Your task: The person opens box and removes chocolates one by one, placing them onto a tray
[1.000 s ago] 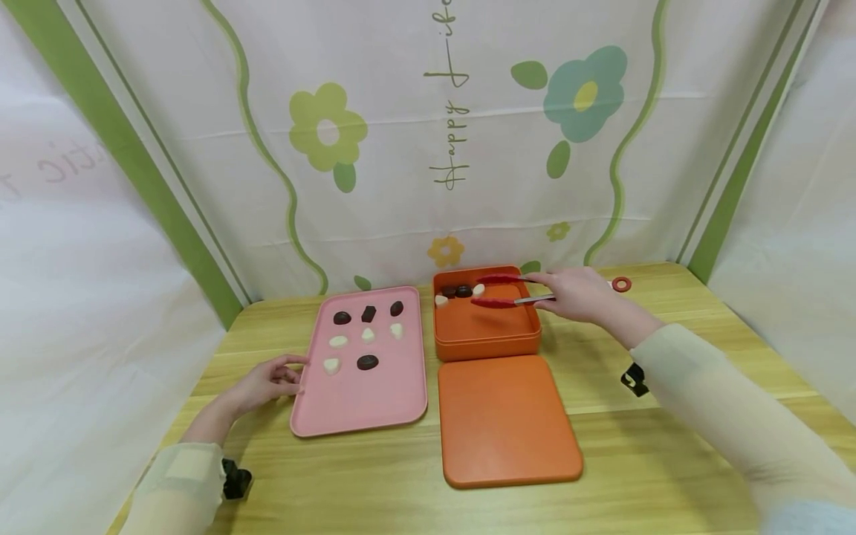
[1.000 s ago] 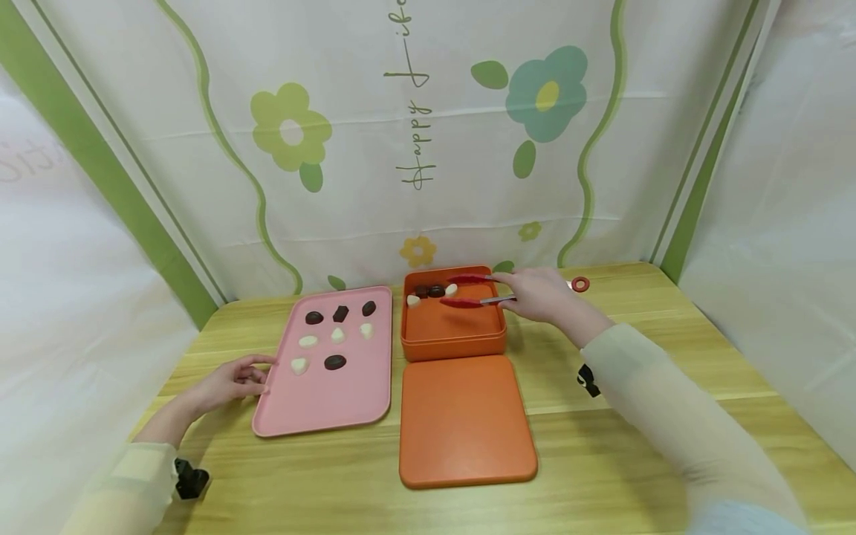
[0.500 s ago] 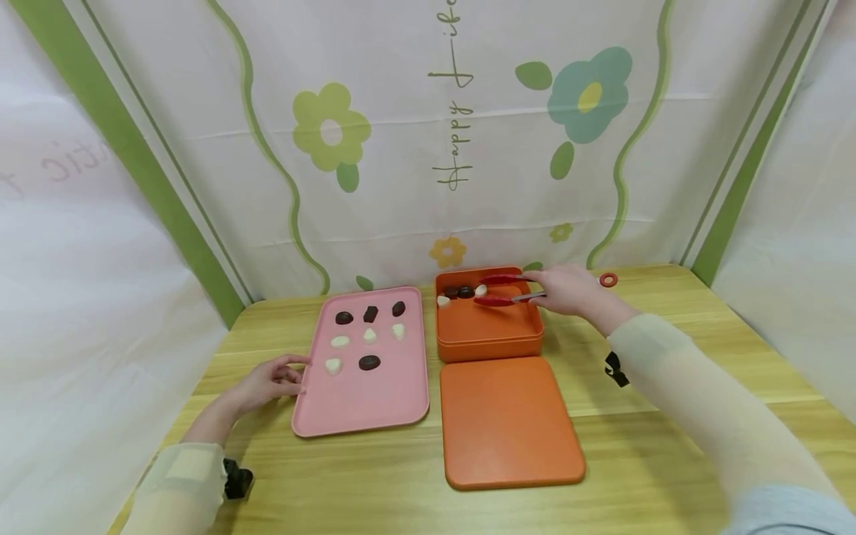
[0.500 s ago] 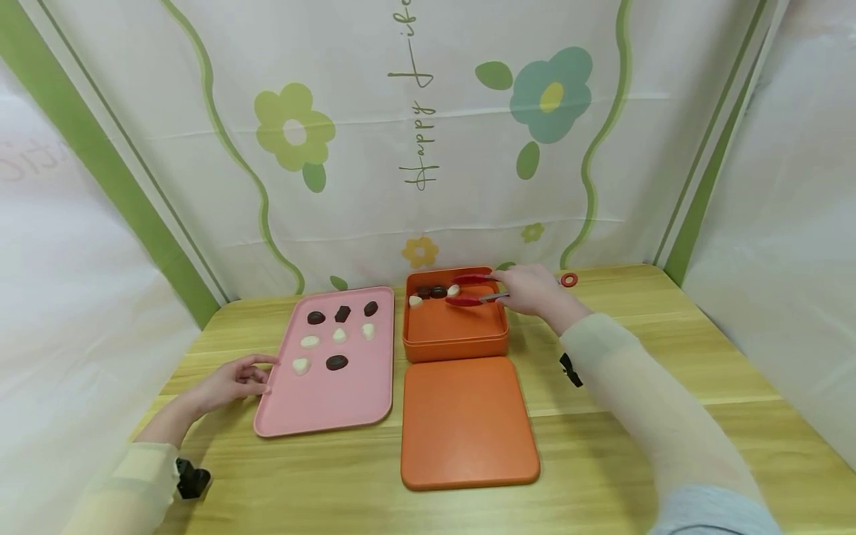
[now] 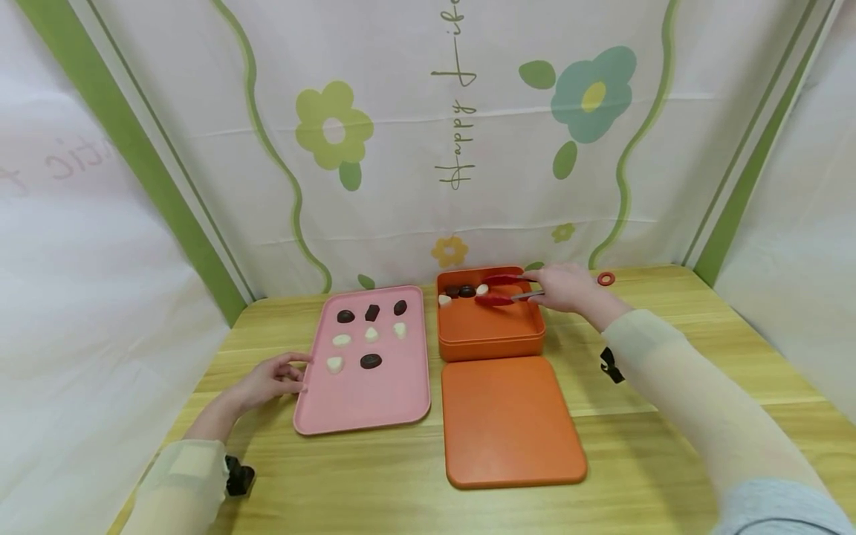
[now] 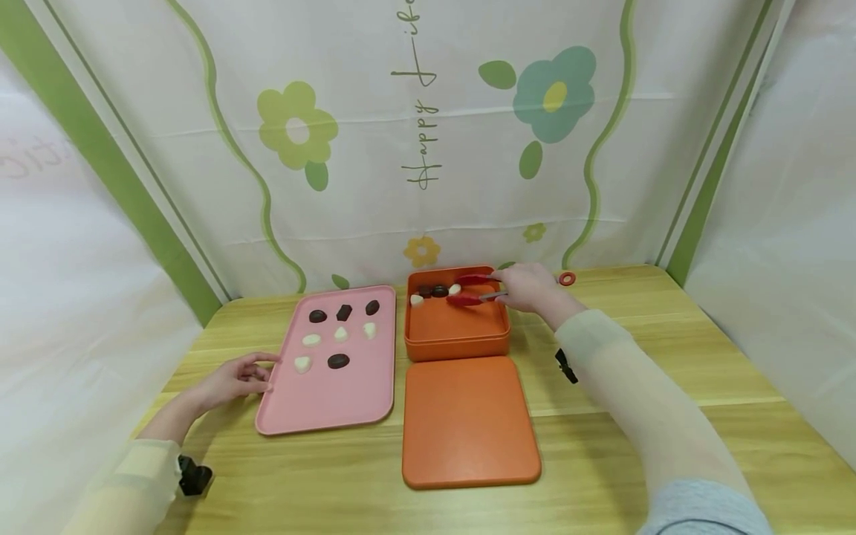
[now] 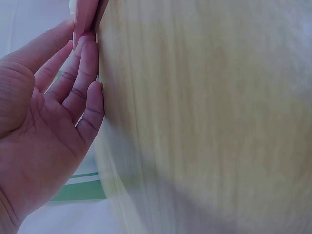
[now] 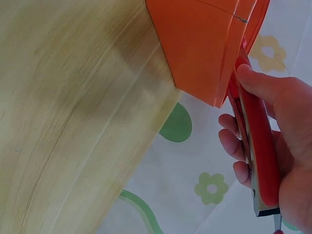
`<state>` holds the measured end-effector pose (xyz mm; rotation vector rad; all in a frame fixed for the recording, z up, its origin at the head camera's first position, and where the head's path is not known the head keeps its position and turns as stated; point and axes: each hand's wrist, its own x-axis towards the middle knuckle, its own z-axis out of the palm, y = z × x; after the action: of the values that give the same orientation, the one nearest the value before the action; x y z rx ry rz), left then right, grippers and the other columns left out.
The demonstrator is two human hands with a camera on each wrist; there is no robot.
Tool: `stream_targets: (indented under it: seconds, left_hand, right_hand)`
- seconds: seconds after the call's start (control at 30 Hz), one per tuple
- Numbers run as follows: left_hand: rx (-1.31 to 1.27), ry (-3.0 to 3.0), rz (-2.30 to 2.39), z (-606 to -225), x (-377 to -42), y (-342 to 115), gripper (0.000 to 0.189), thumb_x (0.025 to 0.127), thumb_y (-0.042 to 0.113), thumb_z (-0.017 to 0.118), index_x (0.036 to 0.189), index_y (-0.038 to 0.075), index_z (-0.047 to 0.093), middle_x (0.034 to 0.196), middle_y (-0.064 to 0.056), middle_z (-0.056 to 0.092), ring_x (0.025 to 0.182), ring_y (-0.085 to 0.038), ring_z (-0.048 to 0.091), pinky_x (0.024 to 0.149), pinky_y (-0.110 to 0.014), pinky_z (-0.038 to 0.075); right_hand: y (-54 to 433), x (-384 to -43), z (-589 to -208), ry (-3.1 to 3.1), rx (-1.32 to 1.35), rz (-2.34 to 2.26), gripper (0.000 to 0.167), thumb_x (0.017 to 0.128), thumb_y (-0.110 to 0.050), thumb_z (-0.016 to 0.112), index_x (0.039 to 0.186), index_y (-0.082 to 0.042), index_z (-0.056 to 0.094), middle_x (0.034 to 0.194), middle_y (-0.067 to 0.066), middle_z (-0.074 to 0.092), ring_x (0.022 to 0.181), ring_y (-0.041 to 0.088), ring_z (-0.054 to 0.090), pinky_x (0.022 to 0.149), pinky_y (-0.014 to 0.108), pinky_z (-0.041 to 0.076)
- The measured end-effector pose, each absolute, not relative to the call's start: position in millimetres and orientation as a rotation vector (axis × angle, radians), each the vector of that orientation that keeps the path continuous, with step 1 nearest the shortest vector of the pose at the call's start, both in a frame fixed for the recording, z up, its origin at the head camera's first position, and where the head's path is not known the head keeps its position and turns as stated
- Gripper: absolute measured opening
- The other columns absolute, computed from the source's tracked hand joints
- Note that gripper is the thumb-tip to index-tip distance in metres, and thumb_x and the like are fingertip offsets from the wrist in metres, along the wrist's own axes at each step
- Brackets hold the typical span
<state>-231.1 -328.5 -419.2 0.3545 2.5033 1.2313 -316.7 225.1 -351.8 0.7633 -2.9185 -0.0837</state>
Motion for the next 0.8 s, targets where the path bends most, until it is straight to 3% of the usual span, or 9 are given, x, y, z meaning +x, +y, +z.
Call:
stream_targets:
  seconds: [0.5, 0.8]
  left_hand:
    - [0.362, 2.492, 1.238, -417.8, -231.3, -328.4, 0.055, 0.091, 0.008, 0.068, 0.139, -0.005, 0.044, 0.098, -0.013, 0.065, 0.087, -0.023, 0.055, 0.072, -0.029, 0.044]
    - [0.361, 2.497, 1.227, -417.6, -230.8, -328.5, 0.055, 0.091, 0.009, 0.069, 0.138, -0.005, 0.044, 0.098, -0.012, 0.065, 0.087, -0.023, 0.056, 0.072, -0.03, 0.044]
  right_hand:
    - [234.0, -315.0, -351.8, -2.953, 0.805, -0.018, 0.05, 0.085, -0.032, 0.076, 0.127, -0.008, 0.065, 0.087, 0.007, 0.066, 0.069, 0.023, 0.053, 0.054, 0.035, 0.038]
    - [229.5, -311.2, -353.5, -2.939, 0.834, -0.029, 0.044, 0.086, -0.03, 0.075, 0.124, -0.009, 0.067, 0.083, 0.005, 0.065, 0.068, 0.023, 0.054, 0.052, 0.035, 0.039]
